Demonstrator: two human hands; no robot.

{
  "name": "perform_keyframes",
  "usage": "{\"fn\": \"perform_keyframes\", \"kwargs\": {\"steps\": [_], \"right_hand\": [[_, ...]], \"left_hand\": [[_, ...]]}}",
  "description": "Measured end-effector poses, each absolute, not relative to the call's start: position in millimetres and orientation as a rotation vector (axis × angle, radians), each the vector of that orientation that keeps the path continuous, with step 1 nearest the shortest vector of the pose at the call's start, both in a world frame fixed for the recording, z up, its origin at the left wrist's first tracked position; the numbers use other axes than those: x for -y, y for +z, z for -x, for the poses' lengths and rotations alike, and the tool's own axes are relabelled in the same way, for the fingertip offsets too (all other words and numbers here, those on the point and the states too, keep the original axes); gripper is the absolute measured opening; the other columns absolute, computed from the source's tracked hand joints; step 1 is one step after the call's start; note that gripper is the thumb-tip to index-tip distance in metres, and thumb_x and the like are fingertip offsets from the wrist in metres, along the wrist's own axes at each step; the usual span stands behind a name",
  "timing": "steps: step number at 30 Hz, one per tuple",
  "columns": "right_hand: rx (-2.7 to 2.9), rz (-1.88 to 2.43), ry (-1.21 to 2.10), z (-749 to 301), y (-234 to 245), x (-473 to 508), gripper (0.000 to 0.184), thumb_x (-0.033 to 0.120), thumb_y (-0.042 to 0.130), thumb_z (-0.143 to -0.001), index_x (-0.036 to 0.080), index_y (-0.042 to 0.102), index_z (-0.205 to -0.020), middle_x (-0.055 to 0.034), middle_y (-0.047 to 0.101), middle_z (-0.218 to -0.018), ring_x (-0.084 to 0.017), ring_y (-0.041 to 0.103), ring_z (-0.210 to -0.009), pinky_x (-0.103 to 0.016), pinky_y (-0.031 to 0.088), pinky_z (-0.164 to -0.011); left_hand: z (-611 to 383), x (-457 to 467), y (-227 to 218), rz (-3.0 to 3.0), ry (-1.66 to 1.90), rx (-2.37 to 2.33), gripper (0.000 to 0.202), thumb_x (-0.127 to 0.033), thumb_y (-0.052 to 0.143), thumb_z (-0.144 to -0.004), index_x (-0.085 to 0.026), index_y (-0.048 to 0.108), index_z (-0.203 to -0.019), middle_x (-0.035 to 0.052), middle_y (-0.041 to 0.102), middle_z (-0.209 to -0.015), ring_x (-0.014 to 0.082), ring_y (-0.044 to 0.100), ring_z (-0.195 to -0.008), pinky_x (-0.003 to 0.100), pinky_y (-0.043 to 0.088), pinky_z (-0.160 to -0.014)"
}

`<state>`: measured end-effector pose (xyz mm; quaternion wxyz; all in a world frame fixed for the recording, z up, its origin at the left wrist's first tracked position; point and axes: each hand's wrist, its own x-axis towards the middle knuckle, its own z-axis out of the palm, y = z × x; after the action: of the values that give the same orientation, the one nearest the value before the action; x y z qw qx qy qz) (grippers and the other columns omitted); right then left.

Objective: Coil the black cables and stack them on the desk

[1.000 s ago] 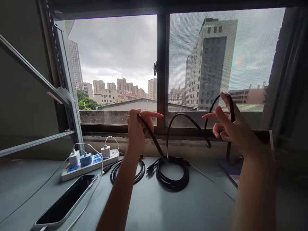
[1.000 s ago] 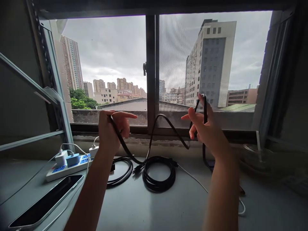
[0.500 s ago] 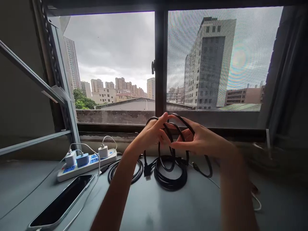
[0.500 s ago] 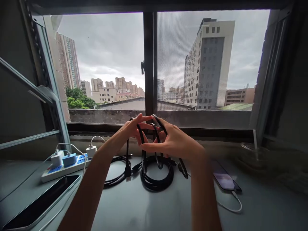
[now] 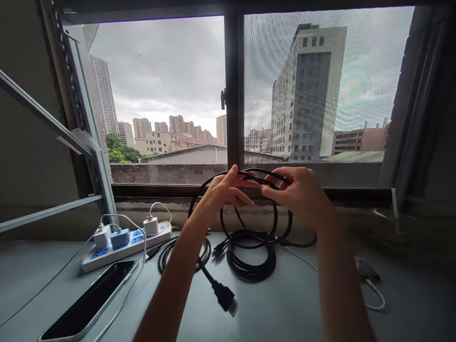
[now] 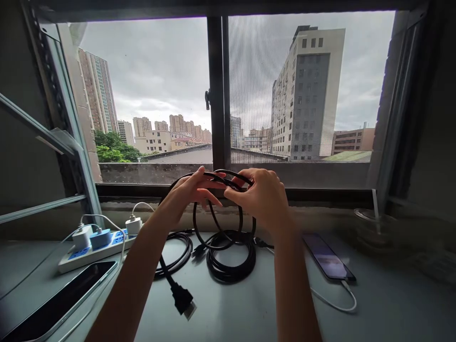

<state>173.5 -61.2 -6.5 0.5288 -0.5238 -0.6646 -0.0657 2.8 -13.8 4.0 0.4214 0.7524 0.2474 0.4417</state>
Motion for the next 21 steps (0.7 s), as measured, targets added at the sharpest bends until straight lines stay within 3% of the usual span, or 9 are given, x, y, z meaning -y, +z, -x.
{"fn": "perform_keyframes", "kwargs": {"steps": [4, 8, 15, 21], "right_hand": [[1.586, 1.324, -0.163, -172.3, -7.7, 57.4, 0.021, 0.044, 0.06, -0.071, 0.024, 0.065, -0.073, 0.0057, 0.058, -0.058, -0.012, 0.052, -0.056, -0.025, 0.033, -0.054], [1.622, 1.33, 0.049, -170.9, -7.3, 54.2, 0.017, 0.038, 0.057, -0.075, 0.022, 0.063, -0.075, 0.0054, 0.062, -0.06, -0.013, 0.059, -0.056, -0.026, 0.038, -0.057], [1.55, 1.201, 0.141, -171.0, -10.6, 49.4, 0.02, 0.037, 0.062, -0.077, 0.019, 0.07, -0.083, 0.0017, 0.065, -0.064, -0.01, 0.056, -0.042, -0.022, 0.041, -0.044], [1.421, 1.268, 0.094, -180.4, -16.6, 41.1, 0.019, 0.025, 0.068, -0.074, 0.014, 0.072, -0.089, -0.0036, 0.068, -0.066, -0.009, 0.051, -0.035, -0.021, 0.044, -0.037]], "left_hand": [[-1.9, 16.8, 6.3, -1.887, 1.053, -0.676, 0.049, -0.052, 0.043, -0.088, -0.013, 0.064, -0.111, 0.0141, 0.071, -0.1, 0.0189, 0.068, -0.06, 0.022, 0.042, -0.043], [-0.1, 19.6, 7.9, -1.884, 0.955, -0.698, 0.053, -0.052, 0.047, -0.086, -0.011, 0.056, -0.118, 0.015, 0.073, -0.09, 0.0194, 0.067, -0.055, 0.022, 0.042, -0.042], [-0.1, 19.9, 6.3, -1.933, 0.857, -0.756, 0.063, -0.057, 0.046, -0.084, -0.01, 0.048, -0.126, 0.016, 0.073, -0.081, 0.021, 0.066, -0.053, 0.024, 0.043, -0.043], [-2.4, 22.3, 3.7, -1.939, 0.823, -0.808, 0.051, -0.053, 0.053, -0.081, -0.011, 0.061, -0.11, 0.0146, 0.072, -0.086, 0.017, 0.066, -0.053, 0.023, 0.045, -0.046]]}}
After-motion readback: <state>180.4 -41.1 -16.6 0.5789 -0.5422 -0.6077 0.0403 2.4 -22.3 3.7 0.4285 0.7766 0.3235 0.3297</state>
